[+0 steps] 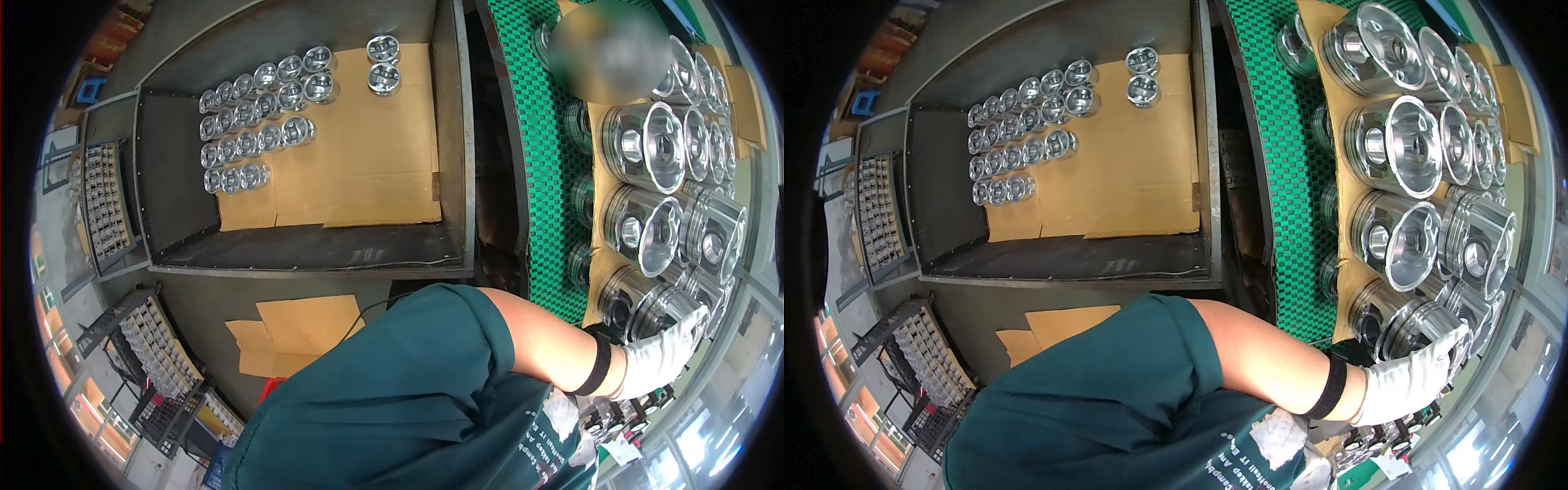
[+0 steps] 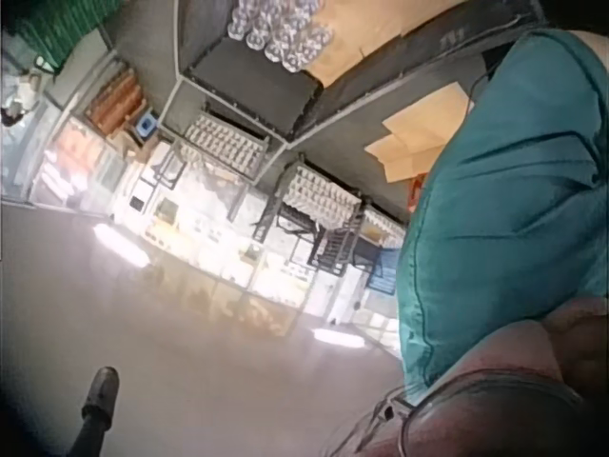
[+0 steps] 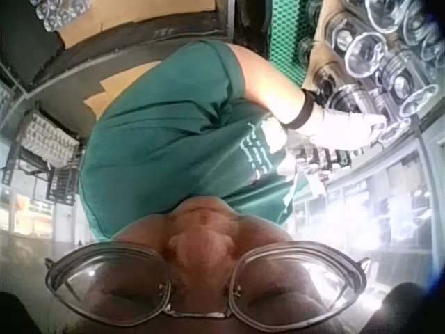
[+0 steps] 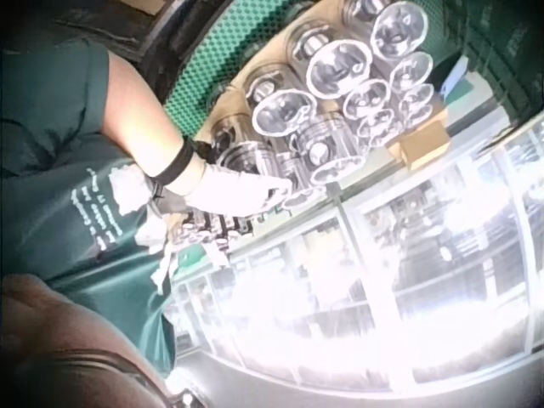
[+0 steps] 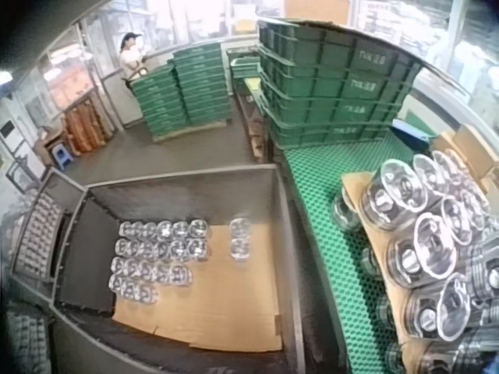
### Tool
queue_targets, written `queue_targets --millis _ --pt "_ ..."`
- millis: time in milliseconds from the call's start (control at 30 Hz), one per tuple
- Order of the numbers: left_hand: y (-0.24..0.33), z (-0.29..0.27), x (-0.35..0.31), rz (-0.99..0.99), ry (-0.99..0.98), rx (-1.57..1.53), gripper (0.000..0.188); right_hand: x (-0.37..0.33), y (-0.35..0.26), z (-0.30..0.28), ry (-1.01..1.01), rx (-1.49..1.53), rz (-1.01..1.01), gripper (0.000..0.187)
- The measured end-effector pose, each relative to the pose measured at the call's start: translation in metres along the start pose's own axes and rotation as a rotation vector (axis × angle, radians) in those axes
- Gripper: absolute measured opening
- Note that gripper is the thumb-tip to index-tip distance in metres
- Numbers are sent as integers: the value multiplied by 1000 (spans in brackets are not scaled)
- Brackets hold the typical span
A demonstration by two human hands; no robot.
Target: The recorder takes pistons from a bin, places them on a measurement jig with multiple dial indicators to check dimensions, and sorts them into groups on a table.
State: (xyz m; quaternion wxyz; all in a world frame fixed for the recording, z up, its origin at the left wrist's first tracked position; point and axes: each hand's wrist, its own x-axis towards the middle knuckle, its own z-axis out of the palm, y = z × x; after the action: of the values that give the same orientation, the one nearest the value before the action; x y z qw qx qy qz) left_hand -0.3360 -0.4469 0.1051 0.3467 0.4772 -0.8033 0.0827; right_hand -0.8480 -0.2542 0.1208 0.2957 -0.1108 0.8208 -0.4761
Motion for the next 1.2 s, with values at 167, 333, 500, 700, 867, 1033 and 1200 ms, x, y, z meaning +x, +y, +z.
queue_targets --millis 167,333,500,700,867,1033,1200 --pt "-7 -4 -1 -57 95 52 39 -18 -4 -7 24 -24 1 40" --pt "-14 -9 -1 -17 69 9 43 -35 -4 -4 36 -49 11 40" --pt "0 5 -2 -28 89 17 41 -50 -2 -2 44 -73 24 41" --pt "-6 -1 -2 -101 171 166 37 -60 0 4 39 -90 32 41" --pt "-22 -15 0 43 44 -86 40 -70 1 3 46 -98 36 42" --pt "-4 -4 -2 -54 -7 117 54 -79 4 1 58 -101 36 42" --pt "-14 -11 1 -22 76 35 37 -87 8 -2 65 -98 39 42"
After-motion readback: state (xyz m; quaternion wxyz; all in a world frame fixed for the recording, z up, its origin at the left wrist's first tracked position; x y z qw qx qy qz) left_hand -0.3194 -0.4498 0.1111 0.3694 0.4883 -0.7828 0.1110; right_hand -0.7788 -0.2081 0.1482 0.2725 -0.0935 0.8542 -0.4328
